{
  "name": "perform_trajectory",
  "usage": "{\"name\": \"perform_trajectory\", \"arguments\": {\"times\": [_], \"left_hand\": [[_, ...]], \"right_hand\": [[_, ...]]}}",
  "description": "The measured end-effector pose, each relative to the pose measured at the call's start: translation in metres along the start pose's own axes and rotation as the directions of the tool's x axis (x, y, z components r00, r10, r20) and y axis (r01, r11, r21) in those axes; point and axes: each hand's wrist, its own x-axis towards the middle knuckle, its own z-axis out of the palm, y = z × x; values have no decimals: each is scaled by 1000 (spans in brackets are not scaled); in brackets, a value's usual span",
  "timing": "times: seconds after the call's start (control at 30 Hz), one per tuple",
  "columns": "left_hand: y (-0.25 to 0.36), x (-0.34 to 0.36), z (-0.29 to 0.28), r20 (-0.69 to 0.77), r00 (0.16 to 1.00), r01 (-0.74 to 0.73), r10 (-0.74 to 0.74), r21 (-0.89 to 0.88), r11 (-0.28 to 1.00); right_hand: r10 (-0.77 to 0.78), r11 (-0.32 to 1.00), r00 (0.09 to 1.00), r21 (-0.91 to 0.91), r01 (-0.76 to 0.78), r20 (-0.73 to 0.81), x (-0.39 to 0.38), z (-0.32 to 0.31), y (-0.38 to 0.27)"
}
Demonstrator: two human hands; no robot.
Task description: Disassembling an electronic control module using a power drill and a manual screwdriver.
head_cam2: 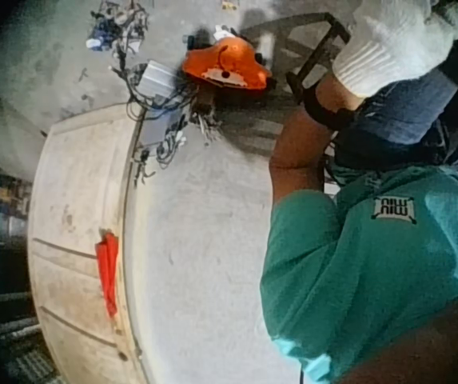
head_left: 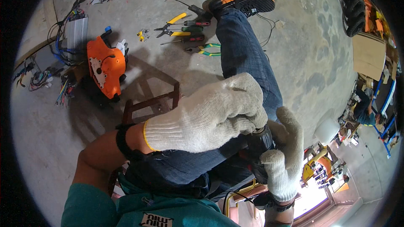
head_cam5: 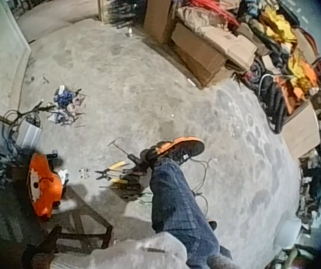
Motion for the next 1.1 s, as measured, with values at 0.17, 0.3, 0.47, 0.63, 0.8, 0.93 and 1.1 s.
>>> {"name": "perform_trajectory", "arguments": {"times": [0.17,0.3,0.47,0.63,0.8,0.93,1.1], "left_hand": [[9,1,-4,18,998,56,-56,-14,998],[0,-2,-4,4,1000,27,-27,0,1000],[2,0,-2,-7,999,38,-38,3,999],[-1,-1,-4,6,999,47,-47,13,999],[0,1,-1,13,998,60,-60,9,998],[0,1,-4,22,998,53,-53,-34,998],[-2,-2,-5,21,997,70,-68,-122,990]], "right_hand": [[-18,996,994,83,27,-107,-2,-6,2],[-112,993,991,16,113,-68,3,3,-1],[-7,994,1000,109,8,-16,5,0,-3],[-83,996,992,30,86,-94,4,4,-2],[48,996,998,-74,-46,28,4,2,-4],[65,989,997,-134,-60,31,5,4,-7],[53,986,998,-159,-45,47,7,3,-5]]}}
